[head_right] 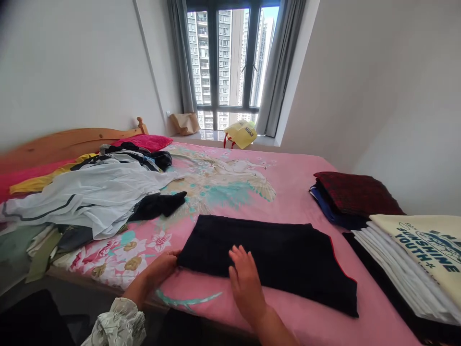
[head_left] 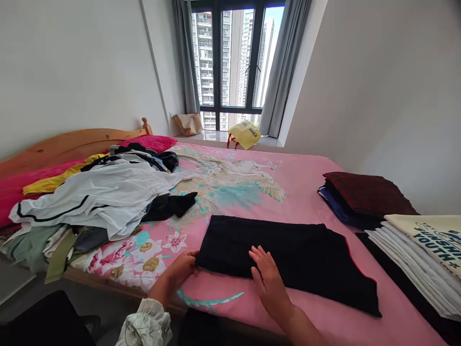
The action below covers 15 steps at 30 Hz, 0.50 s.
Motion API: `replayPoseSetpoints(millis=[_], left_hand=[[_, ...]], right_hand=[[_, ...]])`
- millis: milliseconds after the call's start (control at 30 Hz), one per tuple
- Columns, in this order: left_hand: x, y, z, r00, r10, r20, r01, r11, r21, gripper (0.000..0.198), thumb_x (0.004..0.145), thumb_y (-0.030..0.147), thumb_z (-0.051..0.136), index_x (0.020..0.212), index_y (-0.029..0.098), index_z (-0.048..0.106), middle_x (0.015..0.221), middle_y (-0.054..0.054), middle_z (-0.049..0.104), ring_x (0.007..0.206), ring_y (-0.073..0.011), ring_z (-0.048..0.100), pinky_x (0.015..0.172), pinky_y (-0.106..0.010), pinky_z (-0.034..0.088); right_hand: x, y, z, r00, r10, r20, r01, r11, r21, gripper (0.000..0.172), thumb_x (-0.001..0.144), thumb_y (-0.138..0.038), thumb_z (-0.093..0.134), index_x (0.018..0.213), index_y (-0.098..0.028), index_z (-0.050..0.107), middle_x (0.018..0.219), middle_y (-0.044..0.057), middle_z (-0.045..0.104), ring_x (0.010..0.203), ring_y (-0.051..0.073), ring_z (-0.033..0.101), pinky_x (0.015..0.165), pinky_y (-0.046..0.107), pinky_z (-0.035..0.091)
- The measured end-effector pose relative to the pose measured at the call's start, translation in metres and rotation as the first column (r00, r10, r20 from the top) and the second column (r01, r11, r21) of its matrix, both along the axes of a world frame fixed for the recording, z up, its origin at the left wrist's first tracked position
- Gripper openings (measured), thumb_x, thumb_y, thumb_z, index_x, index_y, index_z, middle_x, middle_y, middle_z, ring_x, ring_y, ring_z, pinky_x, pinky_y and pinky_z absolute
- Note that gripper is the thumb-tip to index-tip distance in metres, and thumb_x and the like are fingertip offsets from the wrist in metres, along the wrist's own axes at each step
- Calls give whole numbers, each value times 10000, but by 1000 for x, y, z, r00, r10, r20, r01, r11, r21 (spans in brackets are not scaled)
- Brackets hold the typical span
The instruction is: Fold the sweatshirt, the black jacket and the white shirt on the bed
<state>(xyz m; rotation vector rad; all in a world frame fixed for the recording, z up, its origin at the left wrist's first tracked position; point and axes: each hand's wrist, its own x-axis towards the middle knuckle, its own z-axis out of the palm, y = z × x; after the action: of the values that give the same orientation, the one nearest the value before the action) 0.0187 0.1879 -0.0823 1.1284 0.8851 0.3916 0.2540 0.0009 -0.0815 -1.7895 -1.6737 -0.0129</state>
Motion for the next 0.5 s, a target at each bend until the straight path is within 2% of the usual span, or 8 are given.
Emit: replayPoseSetpoints(millis=[67,133,200,267,300,367,433,500], left_hand=[[-2,-3,-2,998,-44,33,41,994,98,393,579,164,635,966,129,695,707,-16,658,532,-99,502,505,-209,414],[0,-7,-4,995,-92,22,80,939,336,335,683,205,598,1000,177,701,795,-20,684,688,-144,574,691,-260,475],[3,-8,-8,994,-64,-91,107,775,623,298,753,225,538,995,220,713,939,-36,688,907,-199,583,866,-320,446],[10,-7,-15,953,112,-282,164,593,788,322,767,222,522,1032,255,702,1111,-53,651,1078,-248,529,957,-375,394],[14,-5,-19,898,223,-379,214,531,820,355,770,218,519,1082,268,679,1209,-60,609,1149,-271,490,990,-411,364],[24,2,-28,744,399,-536,335,471,816,428,786,191,497,1190,274,611,1376,-70,483,1265,-302,393,1047,-480,284],[37,9,-36,614,487,-621,438,444,782,472,812,154,460,1266,249,546,1469,-86,349,1343,-301,292,1097,-518,176],[52,17,-41,567,515,-643,486,421,765,474,840,144,442,1300,234,506,1489,-106,302,1370,-292,245,1116,-542,105]], right_hand=[[-17,43,14,997,65,-49,-67,997,-48,396,923,-218,324,1293,-193,463,1371,67,459,1330,215,325,1101,500,260],[-26,81,18,992,98,-84,-104,992,-69,403,912,-215,327,1278,-177,491,1359,72,473,1316,220,350,1099,492,270],[-29,110,11,989,93,-111,-102,992,-76,419,902,-214,327,1283,-162,494,1367,75,464,1318,226,347,1100,485,272],[-28,129,-4,989,48,-142,-64,992,-109,440,896,-217,326,1300,-141,483,1365,94,463,1316,236,350,1093,484,283],[-27,134,-13,988,25,-153,-45,990,-132,448,893,-218,328,1305,-129,479,1361,105,466,1313,240,355,1091,484,286],[-25,138,-29,987,-3,-161,-23,987,-157,458,893,-225,330,1315,-121,472,1359,108,468,1312,241,356,1095,481,277],[-25,138,-39,985,-12,-171,-13,990,-143,455,904,-243,324,1323,-141,469,1369,84,460,1320,229,343,1108,471,256],[-26,137,-43,979,-24,-202,-2,992,-126,453,921,-282,311,1331,-160,461,1378,64,452,1327,216,332,1114,458,248]])
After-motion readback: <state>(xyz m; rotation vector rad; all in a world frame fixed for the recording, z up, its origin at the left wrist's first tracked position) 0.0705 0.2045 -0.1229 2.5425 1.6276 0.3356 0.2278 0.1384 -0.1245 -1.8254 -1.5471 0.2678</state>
